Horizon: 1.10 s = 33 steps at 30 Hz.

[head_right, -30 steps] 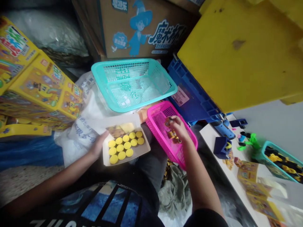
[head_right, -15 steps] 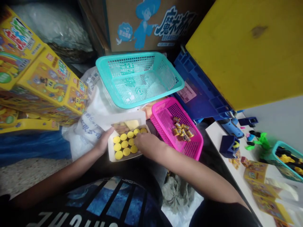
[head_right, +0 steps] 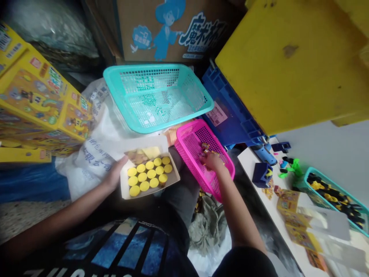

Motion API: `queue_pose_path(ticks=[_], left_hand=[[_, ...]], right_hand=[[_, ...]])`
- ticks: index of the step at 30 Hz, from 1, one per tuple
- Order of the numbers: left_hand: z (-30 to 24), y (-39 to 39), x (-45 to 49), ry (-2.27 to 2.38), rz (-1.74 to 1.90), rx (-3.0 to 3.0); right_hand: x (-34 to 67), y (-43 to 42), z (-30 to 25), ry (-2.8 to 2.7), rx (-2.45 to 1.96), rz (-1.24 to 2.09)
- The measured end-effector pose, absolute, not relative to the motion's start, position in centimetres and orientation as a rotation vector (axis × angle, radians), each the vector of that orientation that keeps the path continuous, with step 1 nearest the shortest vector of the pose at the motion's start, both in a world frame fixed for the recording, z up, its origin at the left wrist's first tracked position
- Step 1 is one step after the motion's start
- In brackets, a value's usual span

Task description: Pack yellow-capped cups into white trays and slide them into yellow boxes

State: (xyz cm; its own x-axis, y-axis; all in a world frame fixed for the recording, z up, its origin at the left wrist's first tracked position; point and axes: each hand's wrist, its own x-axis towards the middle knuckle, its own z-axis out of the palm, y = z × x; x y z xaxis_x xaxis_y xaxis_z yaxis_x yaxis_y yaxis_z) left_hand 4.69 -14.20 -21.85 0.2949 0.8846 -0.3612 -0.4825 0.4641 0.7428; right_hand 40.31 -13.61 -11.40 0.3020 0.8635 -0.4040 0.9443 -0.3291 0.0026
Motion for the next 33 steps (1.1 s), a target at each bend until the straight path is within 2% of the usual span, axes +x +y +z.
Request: queue_pose_path(ticks=[4, 9, 12, 14, 17, 22, 33], left_hand=[[-22.7, -14.3, 4.6, 0.832, 0.959, 0.568], [-23.4, -14.2, 4.6, 0.804, 0.942, 0.596], [-23.1, -14.3, 4.6, 0.802, 0.956, 0.629], [-22.6, -14.4, 4.6, 0.813, 0.971, 0.661], [-21.9, -14.6, 4.6, 0.821, 0.979, 0.698], [-21.7, -14.8, 4.6, 0.898, 0.996, 0.694], [-21.7, -14.5, 4.8, 0.861, 0.998, 0.676]], right_hand=[[39.9, -15.5, -13.5, 1.765, 2.291, -0.635], [37.4, -16.7, -7.7, 2.238, 2.345, -0.677], [33.6, -16.9, -3.6, 2.703, 1.977, -0.608], [30.6, -17.0, -2.7, 2.772, 1.639, -0.596], [27.1, -16.8, -3.9, 2.577, 1.310, -0.492], [25.2, -16.4, -7.0, 2.401, 1.121, -0.177], [25.3, -15.6, -10.1, 2.536, 0.848, -0.273]])
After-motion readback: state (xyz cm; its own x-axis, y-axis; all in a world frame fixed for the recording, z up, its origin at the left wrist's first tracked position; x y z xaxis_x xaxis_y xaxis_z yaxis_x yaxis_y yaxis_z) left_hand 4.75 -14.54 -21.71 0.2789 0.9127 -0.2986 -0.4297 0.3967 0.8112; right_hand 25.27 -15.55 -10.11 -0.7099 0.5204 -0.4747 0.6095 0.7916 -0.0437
